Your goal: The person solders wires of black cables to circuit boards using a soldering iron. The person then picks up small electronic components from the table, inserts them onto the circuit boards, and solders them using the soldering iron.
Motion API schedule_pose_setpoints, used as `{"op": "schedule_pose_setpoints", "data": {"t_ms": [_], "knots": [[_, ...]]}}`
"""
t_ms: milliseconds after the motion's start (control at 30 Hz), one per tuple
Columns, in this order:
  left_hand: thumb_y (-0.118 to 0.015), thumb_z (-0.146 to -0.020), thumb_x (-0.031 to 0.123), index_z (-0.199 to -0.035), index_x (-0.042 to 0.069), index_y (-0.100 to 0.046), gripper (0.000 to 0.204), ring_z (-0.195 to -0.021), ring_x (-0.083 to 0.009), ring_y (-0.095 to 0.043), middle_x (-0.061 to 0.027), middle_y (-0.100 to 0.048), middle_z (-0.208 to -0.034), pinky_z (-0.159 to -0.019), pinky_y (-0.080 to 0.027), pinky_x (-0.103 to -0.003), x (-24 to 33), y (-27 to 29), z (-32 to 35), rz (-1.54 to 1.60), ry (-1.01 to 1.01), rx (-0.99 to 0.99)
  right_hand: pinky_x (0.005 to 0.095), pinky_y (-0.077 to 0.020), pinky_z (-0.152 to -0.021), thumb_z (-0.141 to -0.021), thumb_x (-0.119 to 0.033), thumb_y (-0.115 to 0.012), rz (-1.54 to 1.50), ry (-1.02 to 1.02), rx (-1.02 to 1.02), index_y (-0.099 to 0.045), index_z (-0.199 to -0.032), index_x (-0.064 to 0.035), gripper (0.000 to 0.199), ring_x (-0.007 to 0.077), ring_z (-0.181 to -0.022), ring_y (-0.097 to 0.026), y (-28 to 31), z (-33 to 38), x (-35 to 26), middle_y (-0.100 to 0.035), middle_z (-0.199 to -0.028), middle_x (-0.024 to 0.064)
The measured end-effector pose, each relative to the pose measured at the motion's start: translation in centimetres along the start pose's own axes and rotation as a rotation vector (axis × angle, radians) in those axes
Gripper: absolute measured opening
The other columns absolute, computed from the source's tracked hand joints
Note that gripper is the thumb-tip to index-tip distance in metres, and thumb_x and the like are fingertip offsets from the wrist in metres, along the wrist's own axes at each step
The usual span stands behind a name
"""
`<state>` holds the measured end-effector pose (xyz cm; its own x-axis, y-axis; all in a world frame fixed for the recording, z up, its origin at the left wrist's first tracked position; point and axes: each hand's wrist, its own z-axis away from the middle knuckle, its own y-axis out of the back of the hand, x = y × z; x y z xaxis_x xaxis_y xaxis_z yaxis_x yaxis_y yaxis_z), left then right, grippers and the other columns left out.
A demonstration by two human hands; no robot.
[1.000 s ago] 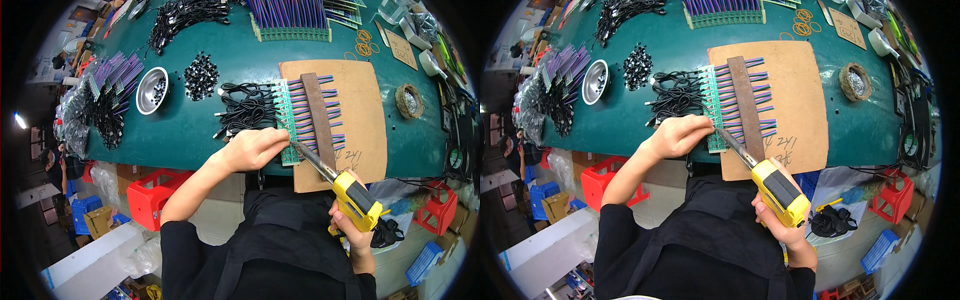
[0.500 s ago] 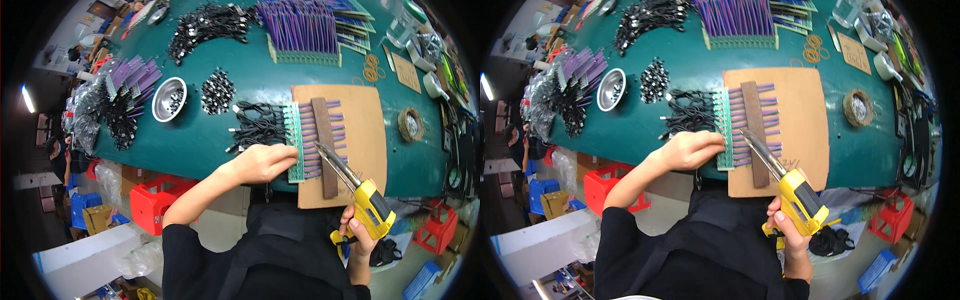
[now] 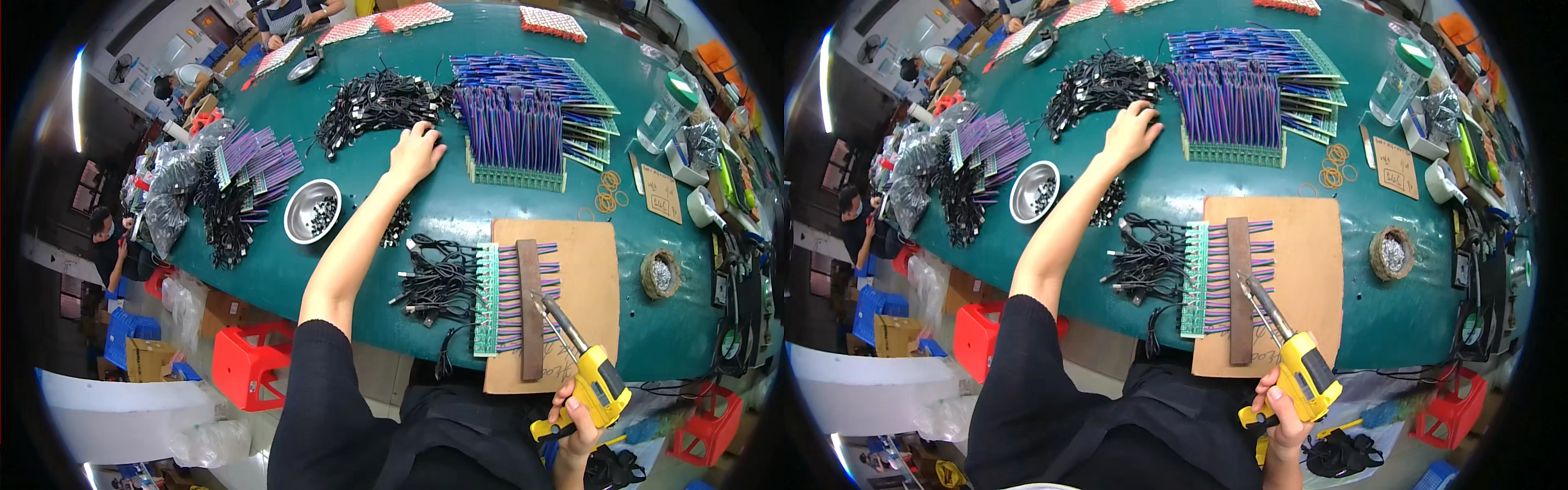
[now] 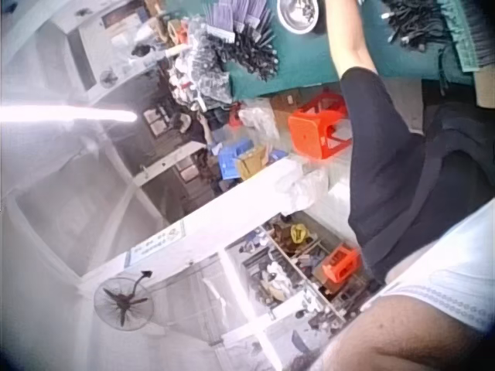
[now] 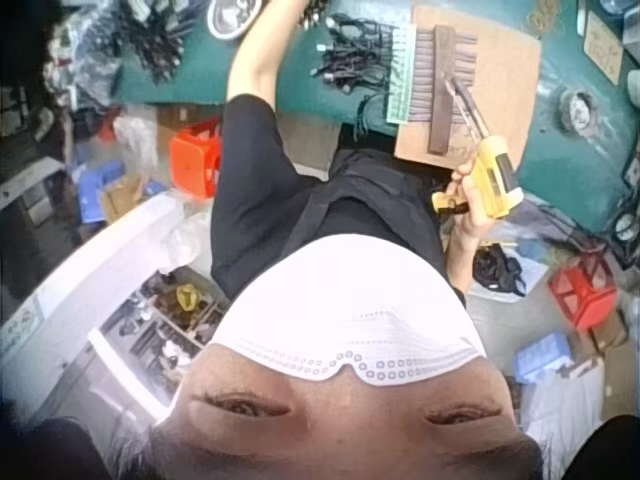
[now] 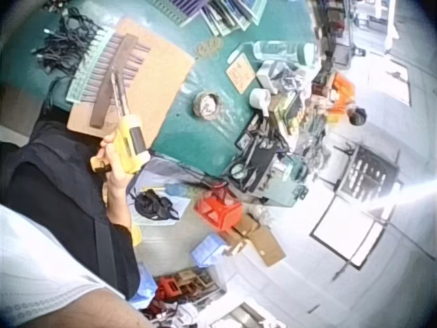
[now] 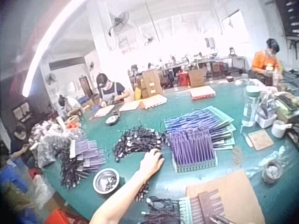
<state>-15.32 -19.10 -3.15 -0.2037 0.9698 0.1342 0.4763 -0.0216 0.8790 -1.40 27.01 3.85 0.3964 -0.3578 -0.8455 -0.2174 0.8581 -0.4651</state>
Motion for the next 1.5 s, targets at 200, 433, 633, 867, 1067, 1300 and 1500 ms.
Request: {"op": "schedule_pose_setpoints", "data": {"t_ms": [200, 433, 633, 867, 1067, 1300, 1500], "knots": [[-0.067, -0.077, 0.019, -0.091, 0.003, -0.049, 0.028, -0.079, -0.0293, -0.058, -0.0118, -0.054, -0.084, -0.072, -0.049, -0.043, 0.7, 0.5, 3.0, 0.211, 0.196, -0.050, 0.0250, -0.0517, -0.051, -0.077, -0.002, -0.057, -0.018, 0.016, 0.015, -0.051, -0.107, 0.0063, 0.031, 0.0169, -0.069, -0.058, 0.5, 0.1, 0.4, -0.056, -0.086, 0.0145], [-0.061, -0.080, 0.003, -0.107, 0.000, -0.045, 0.031, -0.073, -0.0191, -0.060, -0.0056, -0.046, -0.089, -0.060, -0.050, -0.029, 11.1, 12.3, 10.1, 1.601, 0.499, -0.314, 0.0230, -0.0499, -0.049, -0.080, -0.004, -0.056, 0.018, 0.052, 0.040, -0.047, -0.114, 0.0043, 0.036, 0.0139, -0.072, -0.056, 0.4, -0.8, 0.6, -0.055, -0.089, 0.0128], [-0.057, -0.082, -0.006, -0.111, 0.000, -0.044, 0.033, -0.081, -0.0193, -0.061, -0.0059, -0.047, -0.090, -0.061, -0.054, -0.029, 15.7, 15.9, 17.2, 1.894, 0.523, -0.789, 0.0227, -0.0477, -0.055, -0.082, 0.004, -0.059, 0.075, 0.135, -0.018, -0.054, -0.108, 0.0020, 0.027, 0.0105, -0.061, -0.057, -3.1, -2.6, 0.3, -0.059, -0.088, 0.0084], [-0.054, -0.082, -0.010, -0.117, 0.000, -0.041, 0.039, -0.086, -0.0158, -0.061, -0.0058, -0.045, -0.101, -0.067, -0.053, -0.026, 16.9, 16.0, 19.6, 1.816, 0.501, -0.965, 0.0212, -0.0465, -0.053, -0.081, 0.008, -0.059, 0.178, 0.108, -0.086, -0.041, -0.126, 0.0010, 0.049, 0.0082, -0.062, -0.055, -2.7, -2.0, 1.0, -0.058, -0.085, 0.0067], [-0.052, -0.078, -0.009, -0.117, -0.003, -0.048, 0.040, -0.093, -0.0222, -0.062, -0.0133, -0.043, -0.118, -0.071, -0.054, -0.029, 18.6, 16.5, 19.9, 1.552, 0.370, -1.050, 0.0202, -0.0469, -0.059, -0.081, 0.008, -0.058, 0.240, 0.145, -0.127, -0.023, -0.141, 0.0016, 0.070, 0.0086, -0.067, -0.055, -2.9, -1.3, 1.2, -0.057, -0.083, 0.0059], [-0.064, -0.082, 0.010, -0.115, -0.001, -0.051, 0.038, -0.096, -0.0177, -0.061, -0.0102, -0.058, -0.105, -0.087, -0.047, -0.031, 19.6, 16.5, 19.8, 1.389, -0.036, -0.925, 0.0229, -0.0493, -0.066, -0.079, 0.004, -0.061, 0.428, 0.250, -0.125, -0.031, -0.136, 0.0095, 0.064, 0.0094, -0.069, -0.060, -2.8, -0.8, 1.8, -0.063, -0.081, 0.0086], [-0.058, -0.091, 0.016, -0.094, 0.001, -0.055, 0.016, -0.074, -0.0061, -0.056, -0.0022, -0.059, -0.080, -0.068, -0.046, -0.023, 21.6, 15.0, 21.9, 1.660, 0.408, -0.869, 0.0247, -0.0509, -0.070, -0.079, 0.000, -0.064, 0.609, 0.471, -0.201, -0.037, -0.131, 0.0112, 0.060, 0.0116, -0.067, -0.064, -2.9, -0.7, 2.5, -0.065, -0.075, 0.0082]]}}
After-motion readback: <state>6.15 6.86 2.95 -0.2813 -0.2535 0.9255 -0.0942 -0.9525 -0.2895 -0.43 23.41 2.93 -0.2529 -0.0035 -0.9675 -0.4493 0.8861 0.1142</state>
